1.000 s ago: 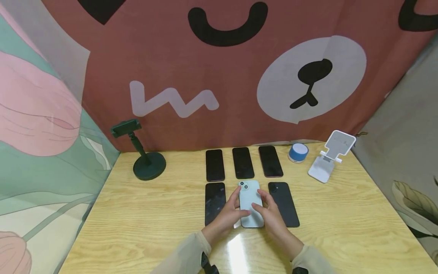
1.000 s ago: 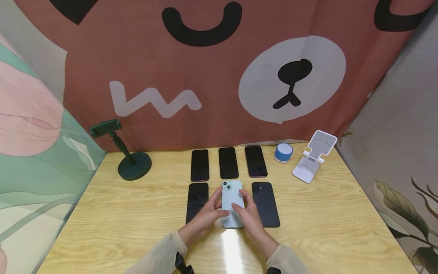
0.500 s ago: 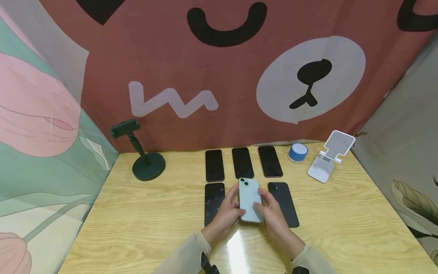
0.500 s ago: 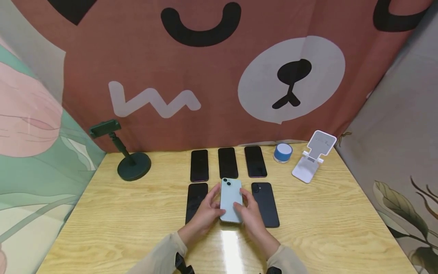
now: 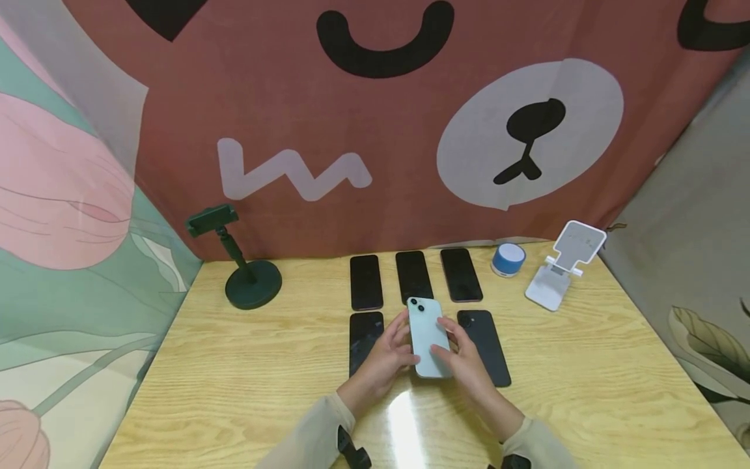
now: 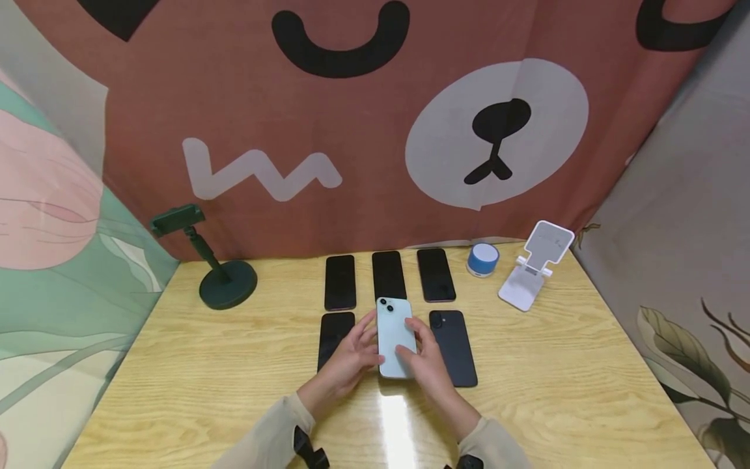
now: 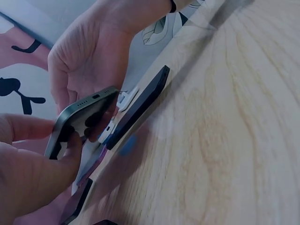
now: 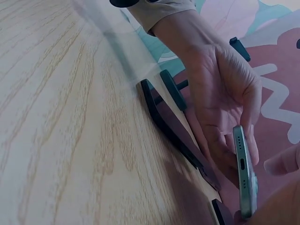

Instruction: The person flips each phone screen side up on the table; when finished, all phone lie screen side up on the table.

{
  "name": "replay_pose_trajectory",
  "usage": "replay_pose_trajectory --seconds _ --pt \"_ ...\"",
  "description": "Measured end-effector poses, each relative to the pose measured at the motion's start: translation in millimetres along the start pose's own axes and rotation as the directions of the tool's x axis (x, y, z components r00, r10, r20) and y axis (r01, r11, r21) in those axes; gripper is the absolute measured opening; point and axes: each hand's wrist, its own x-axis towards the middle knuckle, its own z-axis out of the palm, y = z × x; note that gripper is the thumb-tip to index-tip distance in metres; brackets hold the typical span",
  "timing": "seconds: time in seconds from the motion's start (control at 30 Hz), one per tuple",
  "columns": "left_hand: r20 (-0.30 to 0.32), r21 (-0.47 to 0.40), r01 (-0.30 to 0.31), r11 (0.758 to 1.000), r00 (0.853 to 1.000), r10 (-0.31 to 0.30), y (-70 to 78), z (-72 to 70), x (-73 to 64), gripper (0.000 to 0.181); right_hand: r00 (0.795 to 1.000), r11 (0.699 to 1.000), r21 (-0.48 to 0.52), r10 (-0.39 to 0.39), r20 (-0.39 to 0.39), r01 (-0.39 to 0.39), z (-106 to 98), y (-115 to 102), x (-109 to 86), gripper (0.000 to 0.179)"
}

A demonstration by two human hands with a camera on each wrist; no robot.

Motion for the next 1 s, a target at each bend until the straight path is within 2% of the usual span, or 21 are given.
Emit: replay_pose_trajectory --seconds 0.5,0.73,1.0 --pt "0.139 -0.1 0.018 0.995 0.99 -0.004 3.2 -3.4 -0.5 0.099 0.993 0.996 -0.045 -0.074 0.095 0.078 2.8 -2.5 3.0 0.059" --pt "0.198 -0.095 0.015 0.995 0.98 0.004 6.1 -2.5 -2.3 0.099 0.986 0.993 -0.07 -0.086 0.143 0.097 1.3 -6.3 3.1 0.058" --pt "0.243 -0.089 0.08 0.993 0.968 -0.056 6.5 0.2 -4.4 0.106 0.977 0.994 -0.088 -0.042 0.21 0.062 0.4 -5.6 4.5 0.062"
